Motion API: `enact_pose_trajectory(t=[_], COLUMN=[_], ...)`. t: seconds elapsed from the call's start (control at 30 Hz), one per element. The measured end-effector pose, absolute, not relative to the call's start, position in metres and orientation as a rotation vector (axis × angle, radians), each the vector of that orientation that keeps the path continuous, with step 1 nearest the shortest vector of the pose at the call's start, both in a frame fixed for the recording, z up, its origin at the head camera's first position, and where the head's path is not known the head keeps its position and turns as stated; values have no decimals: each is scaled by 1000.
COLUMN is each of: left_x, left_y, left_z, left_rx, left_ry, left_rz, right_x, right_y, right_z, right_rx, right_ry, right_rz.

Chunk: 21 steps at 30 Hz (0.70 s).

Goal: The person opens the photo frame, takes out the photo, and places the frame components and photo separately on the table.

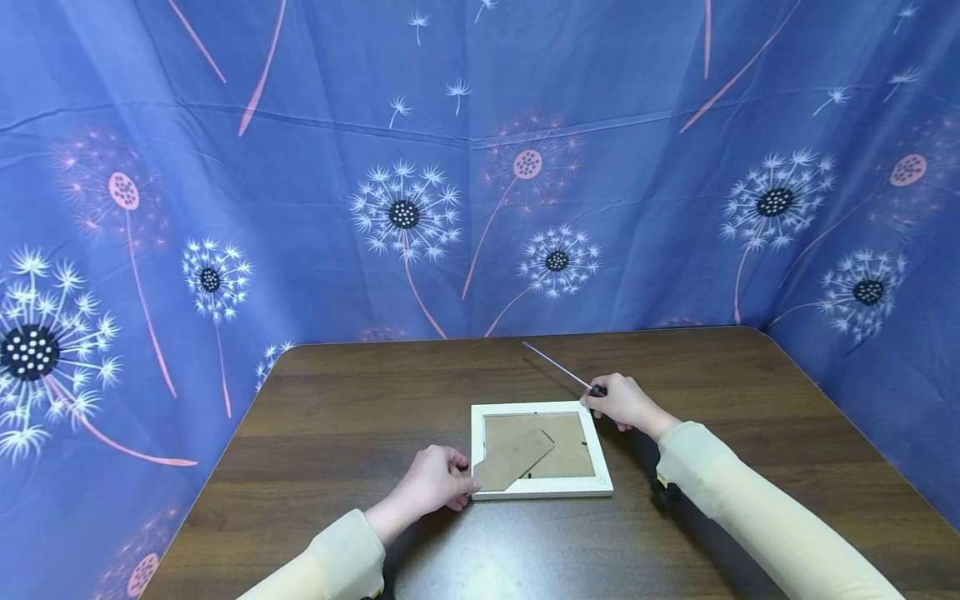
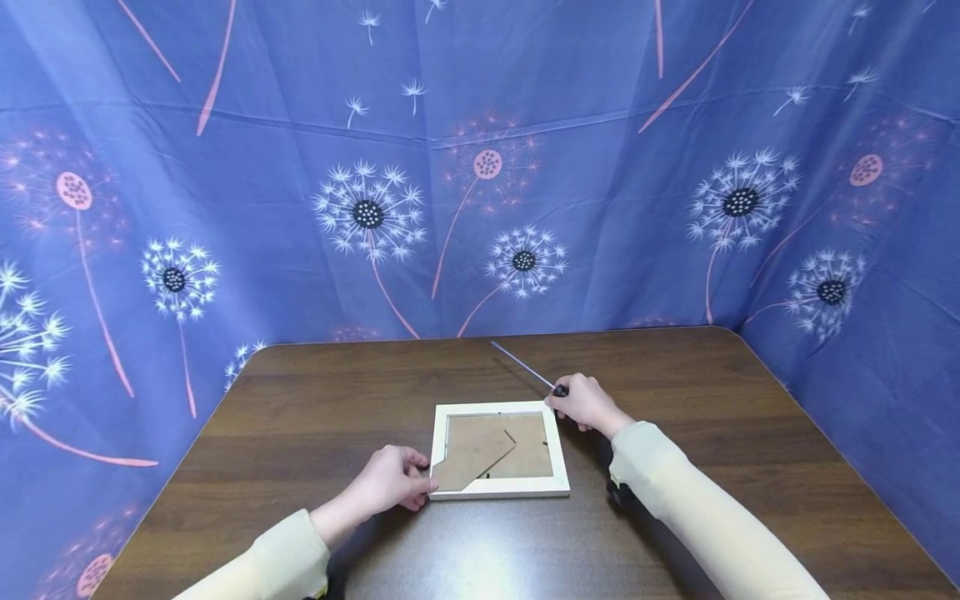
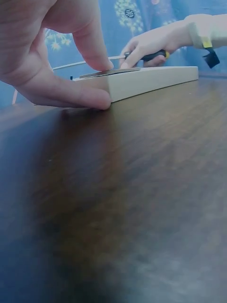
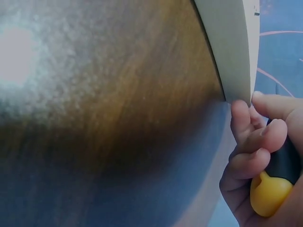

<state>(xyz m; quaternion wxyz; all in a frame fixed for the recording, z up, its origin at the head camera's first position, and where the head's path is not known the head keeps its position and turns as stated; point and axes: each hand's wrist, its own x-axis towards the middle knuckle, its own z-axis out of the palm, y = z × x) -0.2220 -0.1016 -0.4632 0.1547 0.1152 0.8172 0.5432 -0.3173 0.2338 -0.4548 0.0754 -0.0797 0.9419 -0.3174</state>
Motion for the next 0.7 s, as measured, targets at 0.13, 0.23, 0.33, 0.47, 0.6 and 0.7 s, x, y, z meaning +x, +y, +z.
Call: enact_pose_trajectory(t=[0.13, 0.23, 0.33, 0.47, 0.6, 0.7], left_x=[-217, -215, -214, -214, -214, -213], left_y=[-100, -98, -98, -97, -97, -96], left_z=[-464, -465, -466, -467, -469, -470], left_rx=[364, 373, 375, 369, 371, 374], left_ry=[2366, 2379, 2389, 2386, 2385, 2383], left_rz=[1544, 1544, 1536, 1534, 1541, 1550], right_x=[-319, -321, -321, -321, -321, -321], right_y=[234, 234, 234, 234, 234, 234], right_z=[-455, -456, -456, -456, -456, -457], right_rx=[-275, -283, -268, -231, -209, -205], right_ry=[2822, 2812, 2790, 2778, 2767, 2763], right_rz=[-936, -940, -953, -953, -962, -971])
